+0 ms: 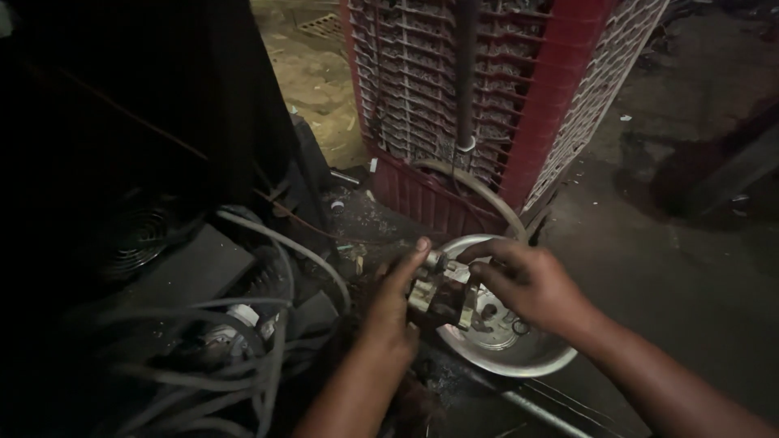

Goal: Cleaning and inspecting a mechanical brake caliper assembly using a tool and cleaning fluid in a bowl.

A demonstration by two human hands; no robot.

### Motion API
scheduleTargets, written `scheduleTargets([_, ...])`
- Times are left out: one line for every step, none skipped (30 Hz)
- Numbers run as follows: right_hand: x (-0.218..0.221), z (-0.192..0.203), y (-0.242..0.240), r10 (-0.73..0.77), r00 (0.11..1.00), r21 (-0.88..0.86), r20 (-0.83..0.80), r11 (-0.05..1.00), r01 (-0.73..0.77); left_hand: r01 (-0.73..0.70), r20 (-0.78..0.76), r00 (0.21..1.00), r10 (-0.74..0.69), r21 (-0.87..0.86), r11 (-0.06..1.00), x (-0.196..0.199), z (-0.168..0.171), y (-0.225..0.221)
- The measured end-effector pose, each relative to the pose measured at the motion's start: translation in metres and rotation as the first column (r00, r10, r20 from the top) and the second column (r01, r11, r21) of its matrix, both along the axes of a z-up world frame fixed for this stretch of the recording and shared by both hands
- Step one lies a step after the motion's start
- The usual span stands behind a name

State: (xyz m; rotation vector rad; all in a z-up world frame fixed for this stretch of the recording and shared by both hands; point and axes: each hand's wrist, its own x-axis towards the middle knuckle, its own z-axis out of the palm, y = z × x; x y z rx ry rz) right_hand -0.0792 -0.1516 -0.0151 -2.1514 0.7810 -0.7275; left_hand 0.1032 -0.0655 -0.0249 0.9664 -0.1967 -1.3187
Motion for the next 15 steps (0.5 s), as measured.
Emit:
scheduleTargets([0.001,0.002,0.001,0.008,1.0,-0.018,-0.018,1.0,-0.008,-0.011,-0.025,1.0,0.011,-0.016,1.0,0.0,0.0,-0.001])
scheduleTargets([0.001,0.002,0.001,0.01,1.0,-0.018,-0.018,1.0,-0.011,-0.014,-0.025,1.0,0.013,-0.017,1.0,-0.001,0.004,-0.001])
scheduleTargets([0.001,0.002,0.001,-0.019,0.996,-0.049,-0.089,0.999,0.015,-0.019,-0.02,1.0,0.02,0.008,1.0,-0.002,0.007,0.0])
scheduleTargets([0.0,0.003,0.002,-0.051,0.986,-0.082,-0.158,0.996,0.038,-0.025,-0.016,1.0,0.026,0.034,0.999,-0.002,0.011,0.0])
scheduleTargets([0.0,0.003,0.001,-0.049,0.986,-0.083,-0.157,0.996,0.037,-0.027,-0.015,0.999,0.028,0.033,0.999,-0.002,0.011,0.001])
scheduleTargets([0.0,0.003,0.001,0.001,0.997,-0.025,-0.073,1.0,-0.003,-0.023,-0.01,1.0,0.023,0.017,1.0,-0.002,0.011,0.001])
scheduleTargets([-0.001,0.003,0.0,0.047,0.999,0.031,0.012,0.998,-0.047,-0.018,-0.007,1.0,0.018,0.001,1.0,-0.002,0.011,0.002])
scheduleTargets([0.001,0.003,0.001,0.049,0.999,0.03,0.013,0.998,-0.049,-0.02,-0.006,1.0,0.02,0.001,1.0,-0.002,0.01,0.0])
scheduleTargets([0.003,0.003,0.002,0.018,1.0,0.052,-0.019,0.999,-0.017,-0.032,0.019,0.999,0.032,-0.02,0.999,-0.002,0.009,0.0])
scheduleTargets([0.004,0.003,0.004,-0.011,0.999,0.072,-0.051,0.997,0.015,-0.042,0.045,0.998,0.044,-0.04,0.998,-0.003,0.008,-0.001])
scheduleTargets([0.004,-0.001,0.003,-0.014,0.999,0.074,-0.048,0.997,0.017,-0.04,0.048,0.998,0.042,-0.038,0.998,-0.002,0.003,-0.003])
scheduleTargets([0.004,-0.005,0.003,-0.058,0.995,0.282,-0.083,0.956,0.079,-0.056,0.08,0.995,0.061,-0.072,0.996,0.0,-0.002,-0.004])
scheduleTargets([0.003,-0.008,0.003,-0.098,0.987,0.472,-0.126,0.869,0.146,-0.066,0.111,0.991,0.078,-0.109,0.992,0.0,-0.007,-0.007])
scheduleTargets([0.001,-0.009,0.002,-0.104,0.987,0.473,-0.124,0.868,0.15,-0.059,0.113,0.991,0.072,-0.11,0.992,0.0,-0.005,-0.006])
scheduleTargets([-0.002,-0.01,0.002,-0.061,0.995,0.468,-0.074,0.879,0.088,-0.052,0.109,0.992,0.066,-0.12,0.991,-0.001,-0.003,-0.006])
